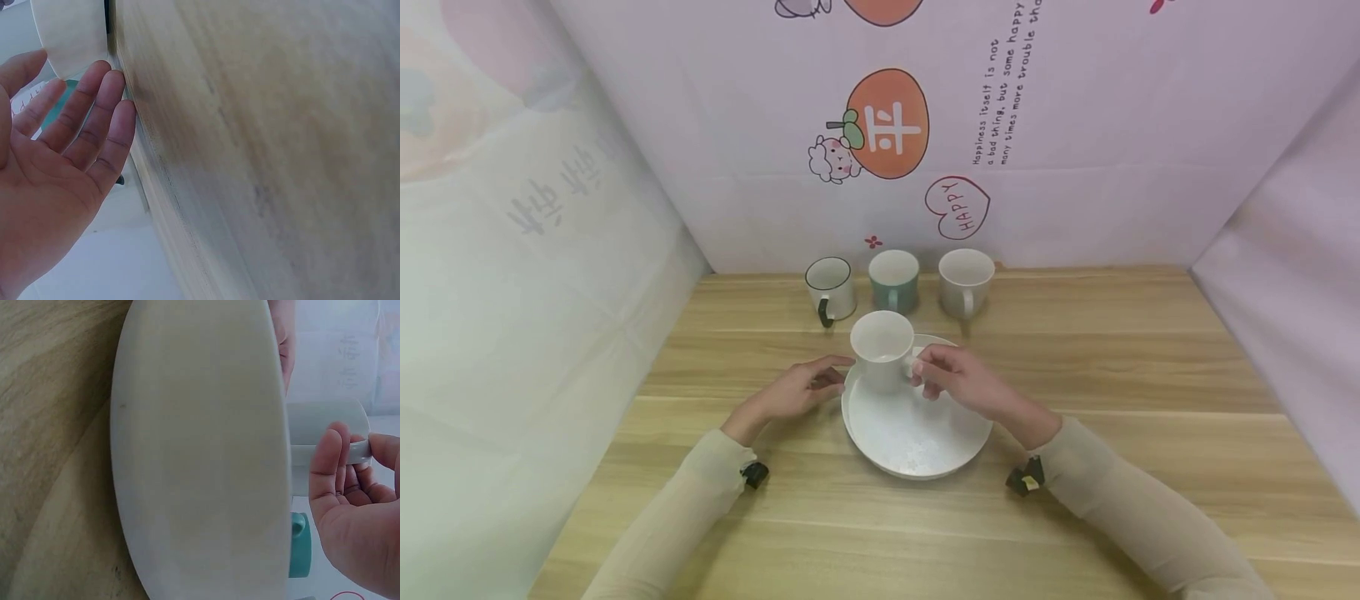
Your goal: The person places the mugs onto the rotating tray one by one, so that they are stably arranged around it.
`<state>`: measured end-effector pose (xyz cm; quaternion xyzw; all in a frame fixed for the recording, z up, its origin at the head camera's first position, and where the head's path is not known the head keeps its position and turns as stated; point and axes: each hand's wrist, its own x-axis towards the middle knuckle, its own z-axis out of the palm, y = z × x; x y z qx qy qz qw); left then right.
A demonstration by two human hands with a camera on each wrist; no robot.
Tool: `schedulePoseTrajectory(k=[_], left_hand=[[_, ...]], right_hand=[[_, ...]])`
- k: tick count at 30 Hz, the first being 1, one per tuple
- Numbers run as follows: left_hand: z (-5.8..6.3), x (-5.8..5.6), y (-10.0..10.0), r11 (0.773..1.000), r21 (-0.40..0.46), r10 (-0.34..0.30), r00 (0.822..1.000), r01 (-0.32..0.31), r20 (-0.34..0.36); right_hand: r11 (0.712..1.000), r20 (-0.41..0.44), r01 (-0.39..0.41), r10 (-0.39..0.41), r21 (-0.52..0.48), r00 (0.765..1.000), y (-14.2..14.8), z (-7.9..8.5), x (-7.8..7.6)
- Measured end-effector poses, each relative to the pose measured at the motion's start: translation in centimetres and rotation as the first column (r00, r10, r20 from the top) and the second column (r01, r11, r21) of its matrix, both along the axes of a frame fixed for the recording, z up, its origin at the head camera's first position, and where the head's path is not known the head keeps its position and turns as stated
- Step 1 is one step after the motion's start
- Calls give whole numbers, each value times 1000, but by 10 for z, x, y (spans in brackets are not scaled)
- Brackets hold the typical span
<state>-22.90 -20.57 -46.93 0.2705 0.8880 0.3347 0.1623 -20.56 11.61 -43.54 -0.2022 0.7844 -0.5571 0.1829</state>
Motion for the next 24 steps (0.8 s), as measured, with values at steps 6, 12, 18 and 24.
schedulePoseTrajectory(k=[6,12,18,24], left_hand=[[0,0,0,1000,-5,5,1000,-5,3],[0,1,2,1000,-7,13,1000,-13,11],[2,2,2,1000,13,6,1000,-6,6],[2,3,3,1000,28,-6,1000,6,2]], right_hand=[[1000,0,-12,12,-29,1000,-3,-4,-1],[999,-22,-14,13,-45,1000,-4,-9,-2],[1000,-34,-20,19,-24,999,-3,-11,-4],[1000,-4,-13,13,-19,1000,-1,-14,-7]])
